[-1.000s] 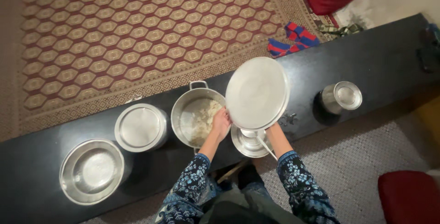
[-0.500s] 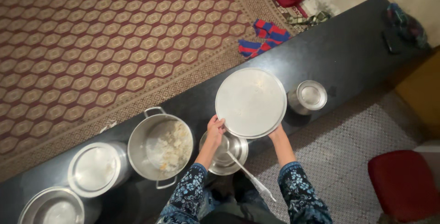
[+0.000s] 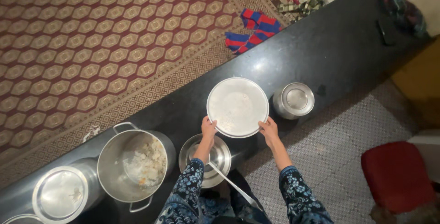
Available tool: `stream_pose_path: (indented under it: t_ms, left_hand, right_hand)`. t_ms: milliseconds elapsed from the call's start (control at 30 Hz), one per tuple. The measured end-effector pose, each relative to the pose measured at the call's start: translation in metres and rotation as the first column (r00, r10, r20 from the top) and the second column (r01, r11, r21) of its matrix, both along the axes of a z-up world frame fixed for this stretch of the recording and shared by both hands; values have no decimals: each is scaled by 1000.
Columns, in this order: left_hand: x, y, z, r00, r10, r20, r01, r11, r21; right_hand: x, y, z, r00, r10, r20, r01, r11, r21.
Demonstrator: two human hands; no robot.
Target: The person scrapes leftover rice from a large metal pot onto a plate using a ladle, carries the pot to the kitchen sink and rinses it under the tap, then returns to the table, opens a drawer to take a small metal bowl, and ladles dark soup from a large container into the small bowl.
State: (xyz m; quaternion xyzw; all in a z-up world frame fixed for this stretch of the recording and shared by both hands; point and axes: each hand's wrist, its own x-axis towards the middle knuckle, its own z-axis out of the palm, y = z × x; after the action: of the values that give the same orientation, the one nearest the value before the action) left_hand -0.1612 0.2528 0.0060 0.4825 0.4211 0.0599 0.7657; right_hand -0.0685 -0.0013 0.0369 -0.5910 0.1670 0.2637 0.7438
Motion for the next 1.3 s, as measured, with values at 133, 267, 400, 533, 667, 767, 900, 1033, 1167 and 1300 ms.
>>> stream_pose_path:
  t_ms: [133,267,400,533,667,767,900,1033,1167,1300]
  left_hand:
    - [10,-3,-14,994,-52,-98,54,998,16]
    - [8,-8,-29,978,-101,-183,120,988,98]
    - [7,-14,-42,972,-119,-202,145,982,118]
    - [4,-20,-54,965,-106,-242,141,981,132]
    - [4,-27,-61,975,-79,-207,101,990,98]
    - [4,-30,-64,987,-39,-154,50,996,72]
    - [7,-31,-69,983,-43,-178,63,992,105]
    - [11,-29,-72,929,-102,-355,191,956,225]
    - [15,-28,-71,915,-126,-382,259,912,319]
    - [18,-23,-67,899,-126,-420,294,884,364]
  right_hand:
    - [7,-1,-18,1000,8,-25,-9,998,-54]
    - [9,-5,-37,998,21,-52,-24,998,-62]
    - [16,-8,-54,998,37,-48,-37,999,15]
    - [18,-13,-66,998,51,-31,-52,998,-30]
    - [18,-19,-73,997,60,-44,-62,998,-34]
    - [20,-17,-76,997,62,-50,-64,997,-42]
    - [21,-17,-79,997,57,-54,-60,996,-59]
    - [20,-16,-80,996,62,-67,-69,993,-97]
    - [20,-14,-78,996,56,-67,-66,983,-171]
    - [17,-9,-76,999,38,-16,-41,924,-381]
